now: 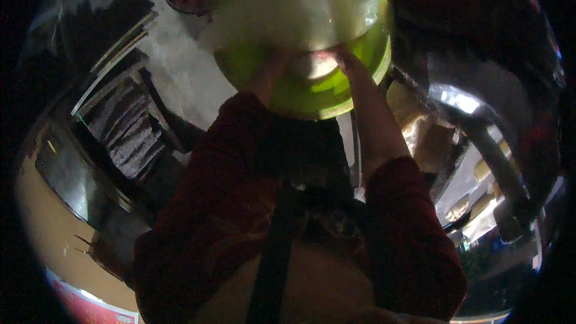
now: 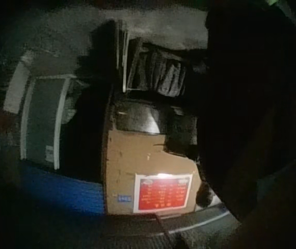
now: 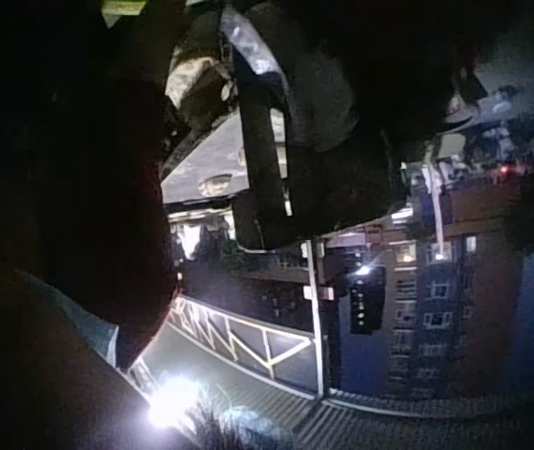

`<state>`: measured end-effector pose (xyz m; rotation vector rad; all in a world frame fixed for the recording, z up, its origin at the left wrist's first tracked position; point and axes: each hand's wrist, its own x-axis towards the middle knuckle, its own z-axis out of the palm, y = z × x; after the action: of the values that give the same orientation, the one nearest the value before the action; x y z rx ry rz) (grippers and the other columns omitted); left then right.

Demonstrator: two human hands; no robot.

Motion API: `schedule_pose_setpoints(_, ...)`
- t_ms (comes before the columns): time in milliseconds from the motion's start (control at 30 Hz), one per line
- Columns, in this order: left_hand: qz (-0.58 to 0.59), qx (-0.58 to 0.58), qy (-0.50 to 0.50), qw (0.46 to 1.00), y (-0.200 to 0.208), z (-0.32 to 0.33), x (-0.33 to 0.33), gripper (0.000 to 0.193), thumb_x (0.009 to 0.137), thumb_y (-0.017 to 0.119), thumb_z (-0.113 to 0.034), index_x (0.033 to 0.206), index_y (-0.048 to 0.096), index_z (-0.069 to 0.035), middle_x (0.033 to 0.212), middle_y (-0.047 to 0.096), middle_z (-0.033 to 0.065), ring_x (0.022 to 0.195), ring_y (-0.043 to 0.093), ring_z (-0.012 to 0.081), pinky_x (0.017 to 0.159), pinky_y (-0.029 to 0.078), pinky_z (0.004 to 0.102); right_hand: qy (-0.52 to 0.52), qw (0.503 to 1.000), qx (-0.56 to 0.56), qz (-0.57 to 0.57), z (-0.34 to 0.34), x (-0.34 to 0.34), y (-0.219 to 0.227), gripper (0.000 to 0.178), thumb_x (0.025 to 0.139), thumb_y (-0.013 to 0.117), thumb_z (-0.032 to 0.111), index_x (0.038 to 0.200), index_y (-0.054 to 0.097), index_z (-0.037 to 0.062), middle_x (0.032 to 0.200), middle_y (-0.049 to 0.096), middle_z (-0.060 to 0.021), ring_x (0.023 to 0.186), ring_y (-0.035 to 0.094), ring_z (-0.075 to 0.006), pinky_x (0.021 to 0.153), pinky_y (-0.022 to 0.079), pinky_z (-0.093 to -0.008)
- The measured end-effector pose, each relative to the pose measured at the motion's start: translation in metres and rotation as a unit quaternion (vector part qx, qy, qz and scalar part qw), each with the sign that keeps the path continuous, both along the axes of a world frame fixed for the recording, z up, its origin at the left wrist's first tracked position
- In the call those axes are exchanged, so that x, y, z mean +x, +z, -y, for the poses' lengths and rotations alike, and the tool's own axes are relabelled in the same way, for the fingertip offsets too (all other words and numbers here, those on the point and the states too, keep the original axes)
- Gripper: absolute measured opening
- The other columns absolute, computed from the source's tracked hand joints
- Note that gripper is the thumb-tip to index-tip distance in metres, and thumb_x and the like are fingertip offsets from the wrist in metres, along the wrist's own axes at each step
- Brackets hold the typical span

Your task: The person prepares and cooks flatbreads on a griddle. They knead dough, roll it into rounds, place them on the griddle, and flip them as they cook. The person also applies a liquid to the cooking flatbreads and moves finished ones to a rack.

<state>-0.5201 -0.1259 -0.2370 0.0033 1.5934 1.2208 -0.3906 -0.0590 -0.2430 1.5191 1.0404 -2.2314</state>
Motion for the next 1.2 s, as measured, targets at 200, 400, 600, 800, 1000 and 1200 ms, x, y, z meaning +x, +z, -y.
schedule_pose_setpoints(200,0.003,-0.01,-0.026,1.0,0.0,0.004,0.001,0.035,0.095,0.048,-0.036,0.101,0.058,-0.004,0.093,0.062,0.0101,0.085,0.061,0.0224,0.076,0.052,0.0372,-0.023,0.999,-0.038,-0.013,-0.003,0.001,-0.004,0.045,0.082,0.063,0.019,0.121,0.055,-0.002,0.114,0.061,-0.0119,0.104,0.056,-0.0219,0.092,0.043,-0.0329)
schedule_pose_setpoints(400,0.011,-0.019,-0.052,0.998,0.008,0.012,0.012,0.035,0.095,0.047,-0.036,0.103,0.058,-0.004,0.094,0.061,0.0101,0.086,0.061,0.0226,0.076,0.052,0.0374,-0.099,0.994,-0.048,-0.014,0.017,0.007,0.006,0.046,0.081,0.065,0.02,0.12,0.055,-0.0022,0.111,0.062,-0.0122,0.101,0.058,-0.0227,0.09,0.044,-0.0333)
schedule_pose_setpoints(600,0.009,-0.022,-0.086,0.996,0.019,0.016,0.019,0.035,0.095,0.047,-0.036,0.105,0.057,-0.004,0.096,0.061,0.0101,0.087,0.06,0.0228,0.077,0.052,0.0375,-0.208,0.976,-0.056,-0.028,0.042,0.01,0.022,0.048,0.08,0.066,0.022,0.119,0.055,-0.0024,0.108,0.063,-0.0124,0.098,0.059,-0.0234,0.088,0.046,-0.0336)
schedule_pose_setpoints(800,0.041,-0.025,-0.119,0.992,0.041,0.025,0.02,0.035,0.095,0.047,-0.036,0.107,0.057,-0.005,0.098,0.06,0.0101,0.089,0.06,0.023,0.078,0.051,0.0377,-0.306,0.947,-0.068,-0.065,0.057,0.009,0.043,0.049,0.078,0.067,0.023,0.118,0.055,-0.0026,0.105,0.064,-0.0127,0.095,0.061,-0.0242,0.086,0.047,-0.0339)
schedule_pose_setpoints(1000,0.152,-0.032,-0.138,0.978,0.07,0.053,0.002,0.036,0.095,0.047,-0.036,0.109,0.056,-0.005,0.099,0.06,0.0101,0.09,0.06,0.0232,0.078,0.051,0.0379,-0.332,0.931,-0.077,-0.132,0.067,0.029,0.073,0.05,0.077,0.068,0.024,0.117,0.055,-0.0028,0.102,0.065,-0.0129,0.091,0.062,-0.0249,0.084,0.049,-0.0342)
schedule_pose_setpoints(1200,0.316,-0.002,-0.147,0.937,0.139,0.077,0.0,0.036,0.095,0.047,-0.034,0.115,0.055,-0.005,0.105,0.059,0.0096,0.096,0.059,0.0227,0.083,0.051,0.0376,-0.059,0.927,0.322,-0.182,0.096,0.083,0.177,0.064,0.064,0.079,0.024,0.118,0.055,-0.0013,0.109,0.063,-0.0148,0.1,0.061,-0.0253,0.089,0.048,-0.0344)
